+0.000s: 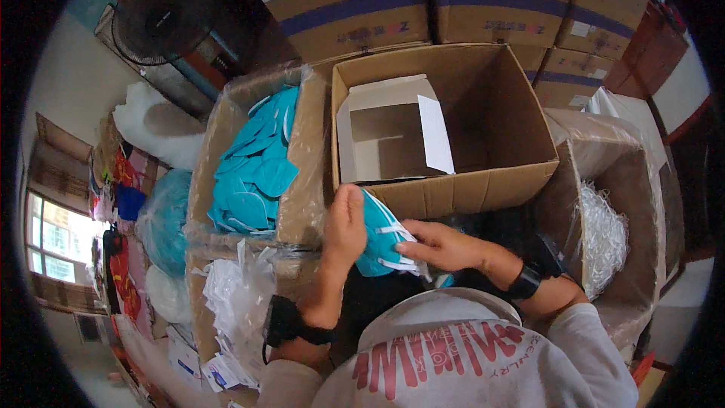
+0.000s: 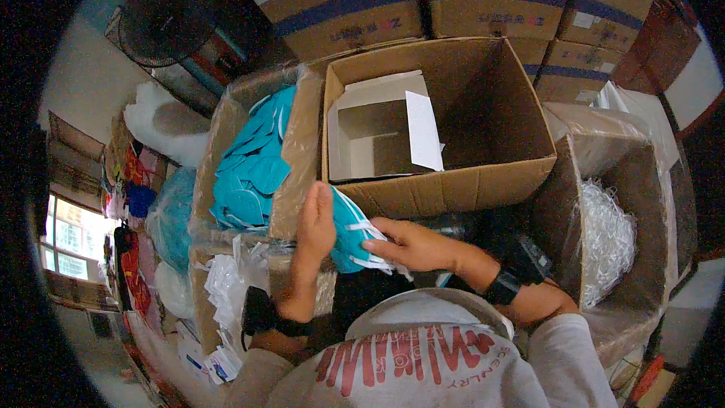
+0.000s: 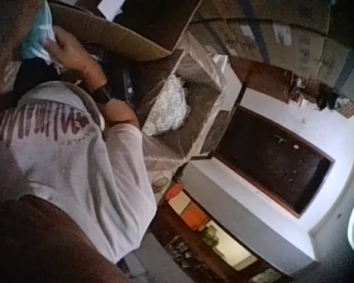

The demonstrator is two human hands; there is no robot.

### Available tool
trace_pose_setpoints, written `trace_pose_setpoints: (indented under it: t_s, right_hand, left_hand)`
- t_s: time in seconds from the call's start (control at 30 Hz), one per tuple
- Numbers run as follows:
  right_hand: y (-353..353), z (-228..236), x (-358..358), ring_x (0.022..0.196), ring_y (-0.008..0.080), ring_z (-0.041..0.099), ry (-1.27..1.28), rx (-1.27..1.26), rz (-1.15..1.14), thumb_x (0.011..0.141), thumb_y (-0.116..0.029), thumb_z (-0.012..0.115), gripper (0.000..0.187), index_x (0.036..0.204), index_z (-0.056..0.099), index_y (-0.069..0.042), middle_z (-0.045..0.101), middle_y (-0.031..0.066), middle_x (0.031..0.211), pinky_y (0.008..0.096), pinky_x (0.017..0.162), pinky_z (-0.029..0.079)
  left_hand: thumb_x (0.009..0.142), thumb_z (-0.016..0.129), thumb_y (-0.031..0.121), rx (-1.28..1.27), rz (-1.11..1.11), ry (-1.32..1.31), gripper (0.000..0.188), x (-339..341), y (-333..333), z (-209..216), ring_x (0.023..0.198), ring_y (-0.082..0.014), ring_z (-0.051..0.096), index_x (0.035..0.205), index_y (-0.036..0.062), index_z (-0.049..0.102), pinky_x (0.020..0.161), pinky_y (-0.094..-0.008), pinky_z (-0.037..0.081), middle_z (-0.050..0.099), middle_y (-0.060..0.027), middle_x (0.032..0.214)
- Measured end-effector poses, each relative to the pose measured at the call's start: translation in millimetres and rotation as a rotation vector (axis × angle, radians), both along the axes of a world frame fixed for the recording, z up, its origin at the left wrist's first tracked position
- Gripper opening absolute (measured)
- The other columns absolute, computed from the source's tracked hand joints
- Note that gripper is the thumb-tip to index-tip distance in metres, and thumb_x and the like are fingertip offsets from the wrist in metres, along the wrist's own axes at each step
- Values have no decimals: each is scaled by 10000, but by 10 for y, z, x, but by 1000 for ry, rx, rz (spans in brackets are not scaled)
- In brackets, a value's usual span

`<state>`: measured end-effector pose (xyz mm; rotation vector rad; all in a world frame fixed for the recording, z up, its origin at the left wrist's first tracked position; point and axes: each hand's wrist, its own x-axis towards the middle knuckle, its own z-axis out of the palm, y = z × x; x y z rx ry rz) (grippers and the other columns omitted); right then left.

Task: Taking blue face masks from a pile and placing them into a small cardboard box.

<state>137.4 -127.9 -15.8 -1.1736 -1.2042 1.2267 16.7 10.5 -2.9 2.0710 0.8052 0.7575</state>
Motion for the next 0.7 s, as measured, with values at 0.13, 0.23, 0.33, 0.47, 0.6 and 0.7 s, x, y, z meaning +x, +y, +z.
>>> trace_pose_setpoints:
  t_s: [0.13, 0.23, 0.33, 0.47, 0.6, 0.7]
  right_hand:
    - [-93, -105, 255, 737, 70, 451, 14, -131, 150, 901, -281, 445, 262, 943, 531, -37, 511, -1, 773, 236, 657, 405]
    - [-131, -38, 424, 686, 52, 446, 56, -193, 120, 900, -283, 448, 244, 941, 541, -61, 500, -31, 741, 203, 611, 391]
    - [-122, 57, 567, 649, 59, 452, 60, -285, 117, 898, -287, 453, 247, 939, 543, -61, 496, -36, 717, 205, 598, 394]
    - [-146, 47, 732, 671, 45, 467, 62, -286, 210, 894, -292, 460, 258, 882, 551, -51, 508, -36, 719, 193, 614, 394]
    - [-106, 32, 843, 720, 41, 482, 36, -348, 139, 889, -302, 465, 266, 872, 559, -54, 540, -29, 756, 179, 636, 378]
    - [-66, 84, 788, 748, 48, 497, 221, -373, 41, 897, -306, 443, 253, 907, 554, -79, 560, -11, 786, 191, 600, 389]
  left_hand:
    - [921, 371, 303, -59, 158, -137, 340, -28, 241, 46, 665, -138, 458, 829, 4, 504, 624, -299, 399, 491, -71, 682]
    - [920, 383, 307, -63, 134, -98, 347, -38, 260, 166, 628, -78, 379, 764, 17, 493, 566, -252, 359, 406, -8, 636]
    - [920, 390, 295, -48, 63, -72, 343, -84, 364, 108, 596, -78, 349, 732, 19, 467, 527, -250, 328, 365, 3, 607]
    - [917, 405, 273, -7, 4, -32, 335, -153, 518, 95, 572, -80, 329, 704, 17, 438, 496, -255, 305, 342, 8, 591]
    - [914, 416, 256, 16, -23, -35, 327, -196, 581, 111, 564, -77, 321, 693, 15, 433, 486, -253, 296, 330, 11, 587]
    - [913, 420, 245, 62, 8, -43, 324, -214, 601, 146, 569, -69, 312, 687, 12, 430, 480, -249, 289, 324, 18, 586]
